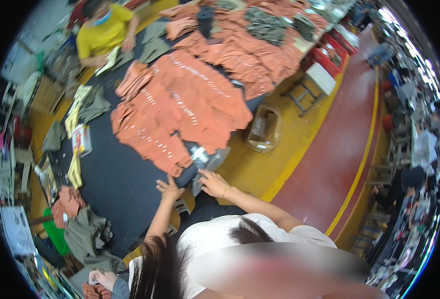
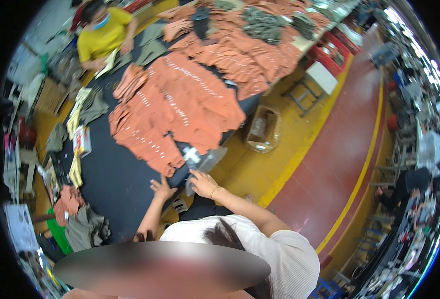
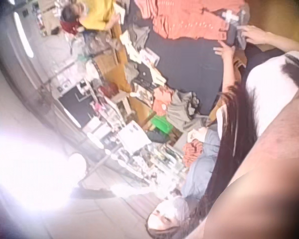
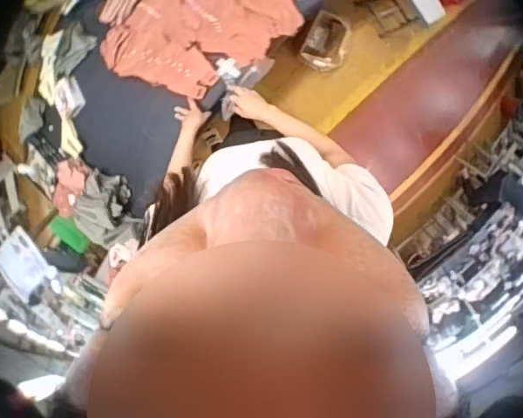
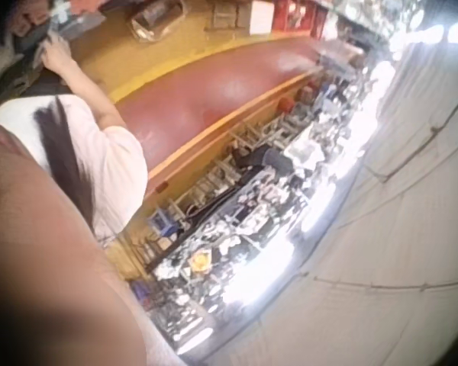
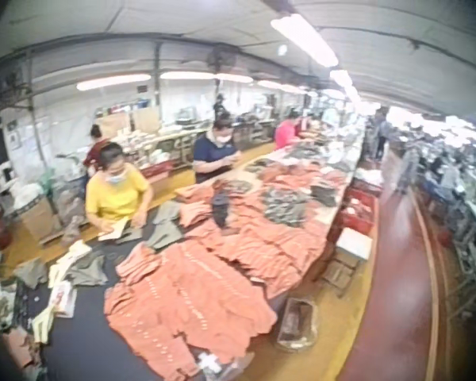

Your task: The person sorts and stacks pre-cut fabric pieces on a worktable in a garment factory. They handle olive and salmon-colored fabric parts, aligning and bundling them, then move to another table to continue stacking and organizing the pieces.

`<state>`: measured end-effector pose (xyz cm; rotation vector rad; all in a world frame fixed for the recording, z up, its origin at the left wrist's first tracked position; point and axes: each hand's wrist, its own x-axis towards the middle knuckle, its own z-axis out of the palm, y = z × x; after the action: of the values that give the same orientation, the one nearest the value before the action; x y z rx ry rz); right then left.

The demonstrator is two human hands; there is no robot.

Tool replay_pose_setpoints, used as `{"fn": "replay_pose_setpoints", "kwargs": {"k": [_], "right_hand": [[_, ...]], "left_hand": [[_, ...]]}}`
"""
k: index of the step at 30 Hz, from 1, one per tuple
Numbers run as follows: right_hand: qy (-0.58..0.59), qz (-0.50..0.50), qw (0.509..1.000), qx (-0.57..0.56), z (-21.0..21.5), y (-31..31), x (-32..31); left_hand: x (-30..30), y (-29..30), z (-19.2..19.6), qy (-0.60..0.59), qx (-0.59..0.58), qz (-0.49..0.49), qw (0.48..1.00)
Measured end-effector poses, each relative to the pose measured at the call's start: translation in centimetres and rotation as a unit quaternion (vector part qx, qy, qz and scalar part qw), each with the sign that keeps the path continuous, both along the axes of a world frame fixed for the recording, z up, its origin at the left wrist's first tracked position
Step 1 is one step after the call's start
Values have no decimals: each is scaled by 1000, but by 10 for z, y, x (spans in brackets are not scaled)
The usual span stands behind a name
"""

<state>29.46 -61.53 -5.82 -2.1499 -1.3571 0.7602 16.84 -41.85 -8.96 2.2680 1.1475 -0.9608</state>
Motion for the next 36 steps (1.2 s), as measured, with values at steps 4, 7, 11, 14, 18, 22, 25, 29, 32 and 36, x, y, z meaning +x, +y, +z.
{"fn": "replay_pose_setpoints", "kwargs": {"k": [4,7,11,14,18,22,25,29,32,36], "right_hand": [[98,-115,982,-116,-57,-144,27],[152,-287,922,-212,-116,-294,36],[101,-498,794,-333,-151,-535,-8],[125,-573,725,-361,-148,-677,-66],[77,-635,678,-362,-134,-756,-135],[181,-635,696,-282,-154,-720,-138],[257,-596,731,-209,-180,-673,-96],[306,-561,756,-143,-192,-646,1],[348,-596,713,-125,-181,-671,86],[300,-646,693,-114,-171,-744,214]], "left_hand": [[-11,-32,-10,-75,134,19,988],[-26,-76,-20,-50,173,11,984],[-14,-145,-40,53,213,63,973],[24,-193,-62,119,-38,-211,970],[112,-276,-68,-30,-76,-373,924],[196,-307,-40,-124,-154,-399,895],[248,-325,-49,38,-236,-169,956],[294,-339,-93,36,-158,-392,906],[328,-348,-111,63,-195,-543,814],[413,-373,-108,10,-173,-468,867]]}}
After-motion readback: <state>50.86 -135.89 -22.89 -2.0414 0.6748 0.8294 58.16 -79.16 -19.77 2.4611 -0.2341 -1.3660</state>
